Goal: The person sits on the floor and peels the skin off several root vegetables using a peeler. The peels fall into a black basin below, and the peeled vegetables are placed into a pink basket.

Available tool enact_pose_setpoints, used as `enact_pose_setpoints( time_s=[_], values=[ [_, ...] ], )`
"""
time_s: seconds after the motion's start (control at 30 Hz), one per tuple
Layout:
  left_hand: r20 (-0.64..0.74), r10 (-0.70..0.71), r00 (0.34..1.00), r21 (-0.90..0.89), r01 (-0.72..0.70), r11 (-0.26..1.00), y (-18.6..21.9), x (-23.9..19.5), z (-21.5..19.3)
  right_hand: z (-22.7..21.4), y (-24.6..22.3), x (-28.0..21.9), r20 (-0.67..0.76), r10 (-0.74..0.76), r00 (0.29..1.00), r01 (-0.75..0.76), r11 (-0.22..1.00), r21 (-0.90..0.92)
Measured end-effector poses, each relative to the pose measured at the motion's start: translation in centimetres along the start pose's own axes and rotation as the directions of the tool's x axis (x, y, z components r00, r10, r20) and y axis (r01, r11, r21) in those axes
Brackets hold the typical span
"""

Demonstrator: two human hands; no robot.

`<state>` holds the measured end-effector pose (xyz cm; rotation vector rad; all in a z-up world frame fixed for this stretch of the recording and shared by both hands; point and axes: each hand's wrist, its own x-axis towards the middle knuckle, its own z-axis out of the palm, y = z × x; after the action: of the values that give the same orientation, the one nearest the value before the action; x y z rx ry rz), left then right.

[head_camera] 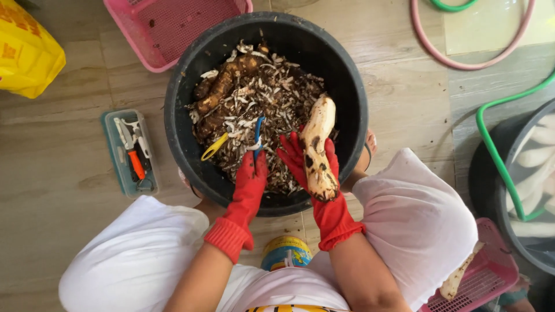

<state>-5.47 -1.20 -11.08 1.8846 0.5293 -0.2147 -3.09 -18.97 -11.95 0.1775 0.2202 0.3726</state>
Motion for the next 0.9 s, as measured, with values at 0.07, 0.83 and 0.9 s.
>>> enact_pose_setpoints(
  time_s=[0.07, 0.83, 0.9],
  values=[
    [0.059, 0.121, 0.991, 0.442, -0.134, 0.887, -6.5, 3.1, -0.1, 0.8, -0.2, 0.2, -0.04, 0.02, 0.999, -0.021, 0.999, -0.03],
    [0.149, -0.501, 0.853, 0.657, 0.293, 0.695, -3.7, 11.1, -5.9, 0.8, 1.3, 0.9, -0.528, -0.411, 0.743, -0.003, 0.787, -0.617],
    [0.178, -0.497, 0.85, 0.538, 0.339, 0.772, -2.3, 10.9, -6.3, 2.3, 1.2, 1.0, -0.484, -0.417, 0.769, -0.013, 0.747, -0.664]
  ],
)
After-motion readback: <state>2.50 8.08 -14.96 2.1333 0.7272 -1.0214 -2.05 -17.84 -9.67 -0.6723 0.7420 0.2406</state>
